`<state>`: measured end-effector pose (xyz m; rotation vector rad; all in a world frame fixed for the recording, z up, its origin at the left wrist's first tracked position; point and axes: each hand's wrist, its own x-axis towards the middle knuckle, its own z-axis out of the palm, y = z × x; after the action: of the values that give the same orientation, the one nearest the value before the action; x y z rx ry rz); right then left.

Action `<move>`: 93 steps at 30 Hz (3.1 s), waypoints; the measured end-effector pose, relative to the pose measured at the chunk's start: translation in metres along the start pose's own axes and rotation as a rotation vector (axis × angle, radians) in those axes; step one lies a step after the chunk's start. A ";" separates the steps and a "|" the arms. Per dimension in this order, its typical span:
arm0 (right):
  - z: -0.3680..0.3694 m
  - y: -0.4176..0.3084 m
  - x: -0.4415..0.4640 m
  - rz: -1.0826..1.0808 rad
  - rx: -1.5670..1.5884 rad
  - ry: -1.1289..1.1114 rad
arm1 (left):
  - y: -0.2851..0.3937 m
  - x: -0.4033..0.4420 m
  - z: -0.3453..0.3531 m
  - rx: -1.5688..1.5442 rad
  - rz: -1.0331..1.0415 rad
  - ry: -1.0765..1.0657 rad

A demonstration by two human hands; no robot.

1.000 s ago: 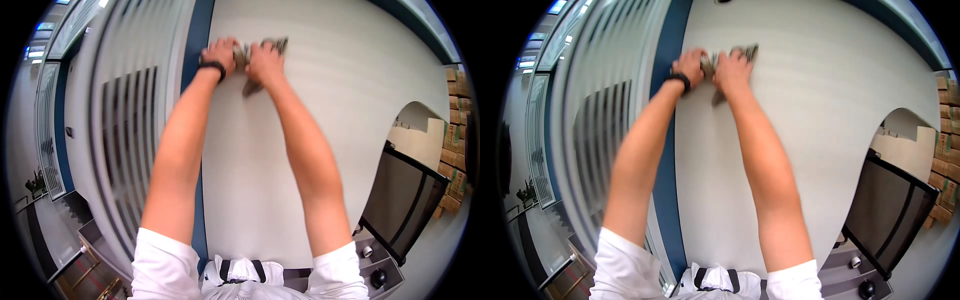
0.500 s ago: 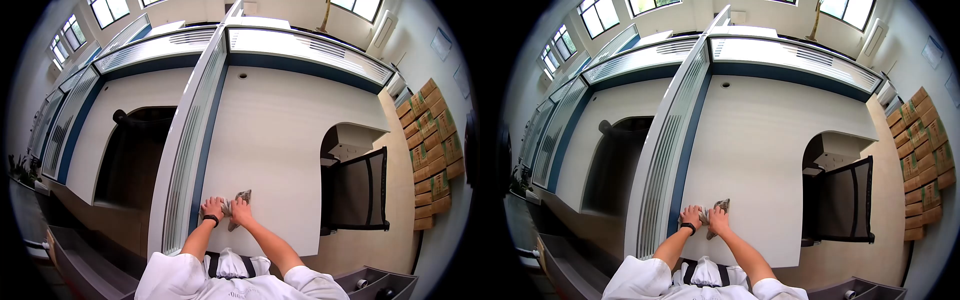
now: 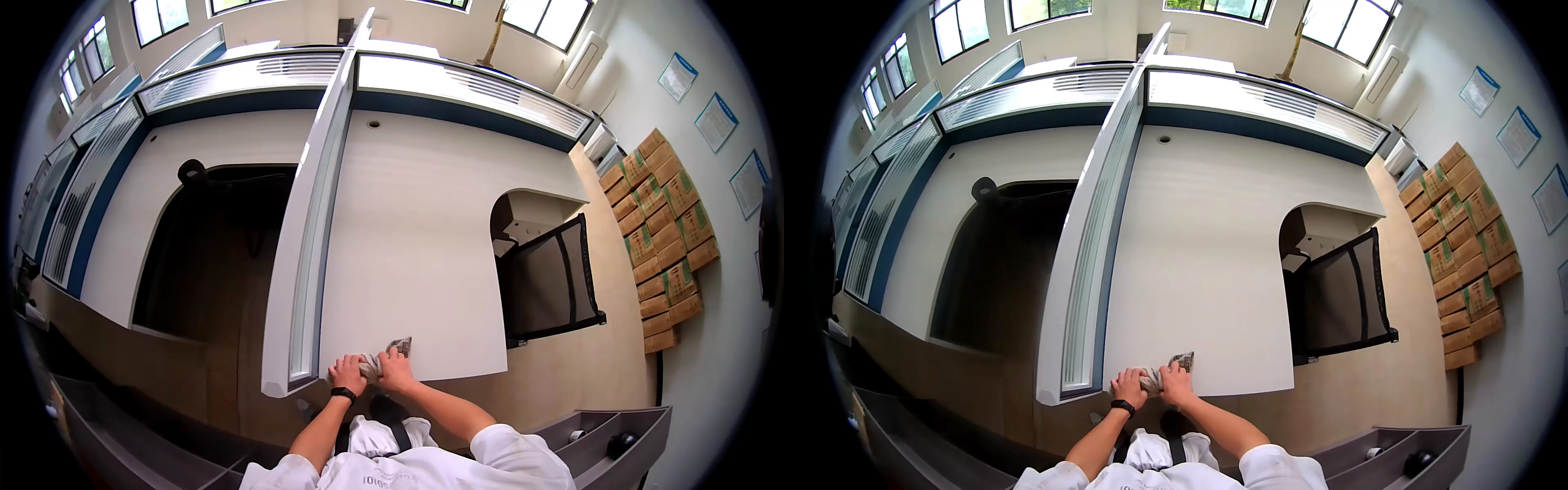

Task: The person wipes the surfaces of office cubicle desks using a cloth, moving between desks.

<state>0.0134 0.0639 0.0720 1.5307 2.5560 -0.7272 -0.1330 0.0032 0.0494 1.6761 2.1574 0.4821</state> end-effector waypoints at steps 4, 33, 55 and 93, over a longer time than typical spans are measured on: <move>0.017 -0.024 0.009 -0.037 -0.075 -0.107 | -0.028 -0.022 -0.002 -0.142 -0.108 -0.029; 0.168 -0.484 0.116 -0.725 0.164 -0.484 | -0.405 -0.185 -0.185 -0.349 -0.834 0.619; 0.194 -0.781 0.429 -0.933 -0.357 -0.068 | -0.686 0.064 -0.363 0.196 -0.945 0.696; 0.222 -1.223 0.650 -0.993 -0.342 -0.052 | -1.049 0.195 -0.636 0.386 -1.099 0.932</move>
<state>-1.3884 0.0195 0.1185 0.0768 3.0815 -0.3074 -1.3718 -0.0832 0.0891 0.0502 3.5191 0.5531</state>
